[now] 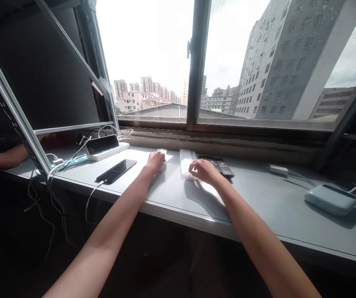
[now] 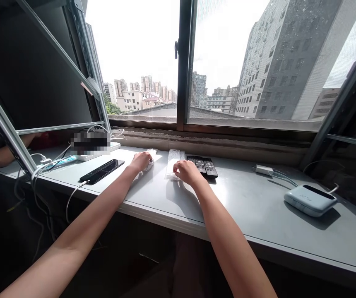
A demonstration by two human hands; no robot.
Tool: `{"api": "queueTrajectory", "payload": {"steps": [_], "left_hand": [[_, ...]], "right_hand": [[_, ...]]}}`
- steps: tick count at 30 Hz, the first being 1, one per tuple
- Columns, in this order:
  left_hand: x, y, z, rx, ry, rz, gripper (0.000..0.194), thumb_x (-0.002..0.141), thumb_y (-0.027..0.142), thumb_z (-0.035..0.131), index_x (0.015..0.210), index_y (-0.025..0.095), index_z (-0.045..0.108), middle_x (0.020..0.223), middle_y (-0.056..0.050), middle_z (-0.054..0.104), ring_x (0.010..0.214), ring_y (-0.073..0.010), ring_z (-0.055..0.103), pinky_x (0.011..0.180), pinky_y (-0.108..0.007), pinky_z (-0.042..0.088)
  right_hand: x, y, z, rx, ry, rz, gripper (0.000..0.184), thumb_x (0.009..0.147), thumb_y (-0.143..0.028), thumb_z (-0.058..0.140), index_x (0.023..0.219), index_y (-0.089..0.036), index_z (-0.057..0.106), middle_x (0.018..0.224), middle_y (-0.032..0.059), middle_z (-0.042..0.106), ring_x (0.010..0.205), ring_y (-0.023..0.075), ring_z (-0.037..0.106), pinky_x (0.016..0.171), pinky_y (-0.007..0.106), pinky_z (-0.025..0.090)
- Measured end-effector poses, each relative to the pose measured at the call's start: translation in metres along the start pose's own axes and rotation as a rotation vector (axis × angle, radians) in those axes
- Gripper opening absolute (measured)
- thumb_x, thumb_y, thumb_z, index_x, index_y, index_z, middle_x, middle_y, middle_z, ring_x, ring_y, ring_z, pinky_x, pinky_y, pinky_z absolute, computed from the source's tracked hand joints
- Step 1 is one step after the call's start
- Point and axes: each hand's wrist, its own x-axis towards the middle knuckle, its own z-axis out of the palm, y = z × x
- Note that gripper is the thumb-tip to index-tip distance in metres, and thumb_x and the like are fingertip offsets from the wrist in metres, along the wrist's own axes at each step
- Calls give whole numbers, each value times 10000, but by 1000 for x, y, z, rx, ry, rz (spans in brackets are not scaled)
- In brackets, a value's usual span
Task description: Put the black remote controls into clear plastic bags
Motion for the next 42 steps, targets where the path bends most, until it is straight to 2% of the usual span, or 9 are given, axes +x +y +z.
{"api": "queueTrajectory", "payload": {"steps": [6,15,18,21,24,28,32,36,42], "left_hand": [[-22,11,-10,33,63,-53,515,845,-17,477,1323,170,520,1199,-158,579,1018,-238,620,781,-286,472],[-45,8,-29,36,86,-60,444,822,-51,389,1146,140,625,1083,-147,635,947,-247,663,743,-301,487],[-45,6,-47,-194,82,5,268,842,43,422,808,134,672,877,-104,682,824,-220,667,751,-315,490],[-29,15,-65,-809,145,186,255,838,100,406,798,130,656,760,-56,672,618,-126,603,622,-243,473],[4,30,-67,-1267,-47,289,210,827,162,471,796,110,672,691,-54,650,512,-90,519,509,-205,397],[45,43,-38,-1522,-627,445,367,921,340,491,887,75,744,587,-78,633,459,-99,458,479,-227,367],[61,56,-9,-1755,-814,396,724,1008,570,215,1104,54,714,844,-186,739,586,-164,617,602,-271,486],[59,74,-6,-2217,-566,282,774,1000,592,82,1377,91,537,1080,-188,732,977,-269,702,868,-398,534],[56,80,-13,-2610,-312,50,799,969,651,140,1559,121,236,1216,-219,659,1059,-318,680,931,-517,524]], "right_hand": [[0,0,-1,-10,40,66,185,898,-67,553,914,-171,706,1002,59,740,860,165,666,678,222,410],[3,3,2,-3,103,128,238,919,-44,474,1001,-163,664,1034,77,729,844,174,661,650,233,393],[3,4,3,-4,138,160,265,919,-33,447,1036,-153,652,1036,95,725,825,183,661,640,243,394],[4,8,4,14,228,206,313,915,-21,432,1138,-149,612,1062,108,718,819,193,664,624,249,398],[5,15,8,41,383,266,295,907,-27,443,1127,-155,593,1039,104,709,802,205,665,629,259,414],[7,25,11,106,645,274,179,917,-74,446,983,-164,585,942,102,692,761,208,657,630,265,441],[8,29,11,137,801,178,155,922,-106,422,934,-189,553,930,87,677,669,177,625,606,266,455],[7,23,10,72,759,35,164,938,-114,404,955,-198,544,991,83,677,684,164,625,593,252,441],[7,16,15,-74,607,-51,192,914,-78,425,984,-191,563,1023,58,663,653,139,593,520,231,348]]}}
